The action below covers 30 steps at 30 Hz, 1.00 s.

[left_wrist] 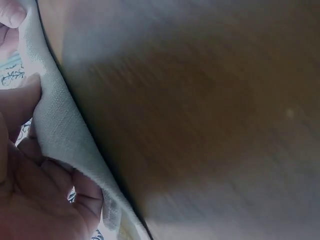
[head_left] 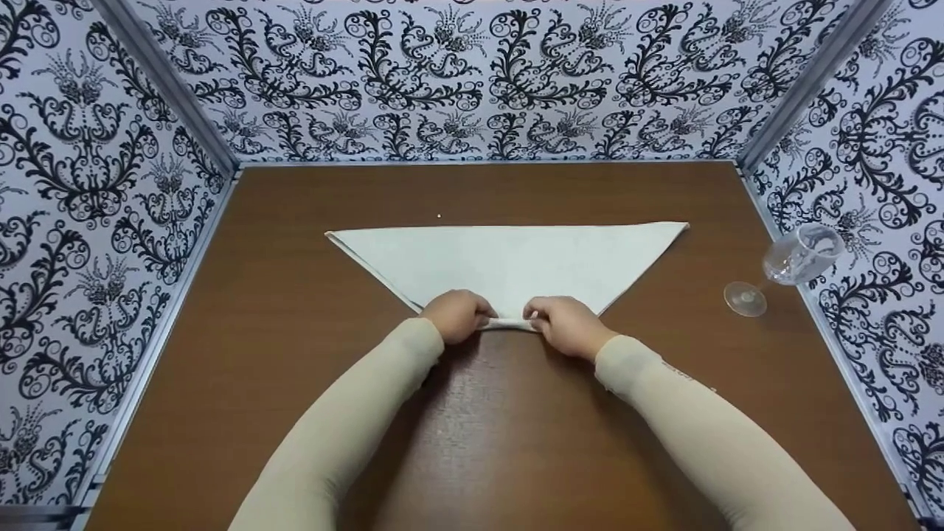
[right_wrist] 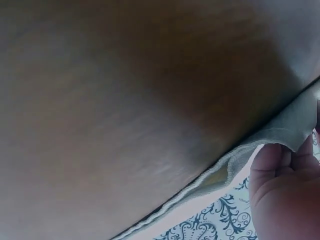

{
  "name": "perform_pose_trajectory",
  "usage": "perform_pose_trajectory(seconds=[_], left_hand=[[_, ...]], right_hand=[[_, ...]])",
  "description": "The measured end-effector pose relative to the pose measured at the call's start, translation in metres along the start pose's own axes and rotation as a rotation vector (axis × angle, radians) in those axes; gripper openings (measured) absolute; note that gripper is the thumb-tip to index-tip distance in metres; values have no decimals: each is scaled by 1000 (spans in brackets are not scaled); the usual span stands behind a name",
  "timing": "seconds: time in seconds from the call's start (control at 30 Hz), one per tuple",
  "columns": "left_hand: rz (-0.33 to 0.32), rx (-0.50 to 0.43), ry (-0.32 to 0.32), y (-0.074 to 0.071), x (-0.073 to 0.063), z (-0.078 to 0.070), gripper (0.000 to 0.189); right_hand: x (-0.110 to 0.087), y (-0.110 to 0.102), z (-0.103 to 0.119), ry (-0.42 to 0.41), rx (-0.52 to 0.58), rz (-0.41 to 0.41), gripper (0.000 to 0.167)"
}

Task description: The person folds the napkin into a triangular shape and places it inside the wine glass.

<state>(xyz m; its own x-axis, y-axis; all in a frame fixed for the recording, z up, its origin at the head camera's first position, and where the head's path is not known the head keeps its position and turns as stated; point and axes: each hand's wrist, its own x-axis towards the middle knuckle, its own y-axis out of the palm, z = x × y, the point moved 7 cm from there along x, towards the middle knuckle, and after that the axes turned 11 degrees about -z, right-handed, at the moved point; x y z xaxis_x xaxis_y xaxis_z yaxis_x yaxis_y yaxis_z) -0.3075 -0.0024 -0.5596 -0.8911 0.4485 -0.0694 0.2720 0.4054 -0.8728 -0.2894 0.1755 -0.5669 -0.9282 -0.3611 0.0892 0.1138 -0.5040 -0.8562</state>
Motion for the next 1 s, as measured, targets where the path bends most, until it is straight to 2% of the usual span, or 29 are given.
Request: perform_pose_trajectory(seconds=[0.2,0.27,0.33,0.43,0.5,0.57,0.73,0.87,1.0], left_hand=[[-23,-11,-49,-3,1,1,11],[-37,9,-34,-3,1,1,9],[-56,51,10,-4,2,-1,8],[-72,132,141,-5,0,-9,14],[-66,185,239,-4,-4,-14,23],[-42,217,296,-2,-8,-16,33],[25,312,297,7,-13,-10,50],[42,400,342,11,-14,-11,55],[53,440,376,11,-17,-13,58]], right_hand=[[3,0,5,-76,-60,-18,17],[2,-2,9,-117,-114,-40,17],[-1,-4,14,-171,-176,-64,18],[-4,-7,19,-252,-239,-86,17],[-7,-8,19,-291,-253,-78,19],[-9,-9,17,-296,-257,-57,21],[-17,-8,9,-259,-280,-24,37],[-21,-5,16,-309,-286,-33,38],[-25,0,20,-349,-279,10,45]])
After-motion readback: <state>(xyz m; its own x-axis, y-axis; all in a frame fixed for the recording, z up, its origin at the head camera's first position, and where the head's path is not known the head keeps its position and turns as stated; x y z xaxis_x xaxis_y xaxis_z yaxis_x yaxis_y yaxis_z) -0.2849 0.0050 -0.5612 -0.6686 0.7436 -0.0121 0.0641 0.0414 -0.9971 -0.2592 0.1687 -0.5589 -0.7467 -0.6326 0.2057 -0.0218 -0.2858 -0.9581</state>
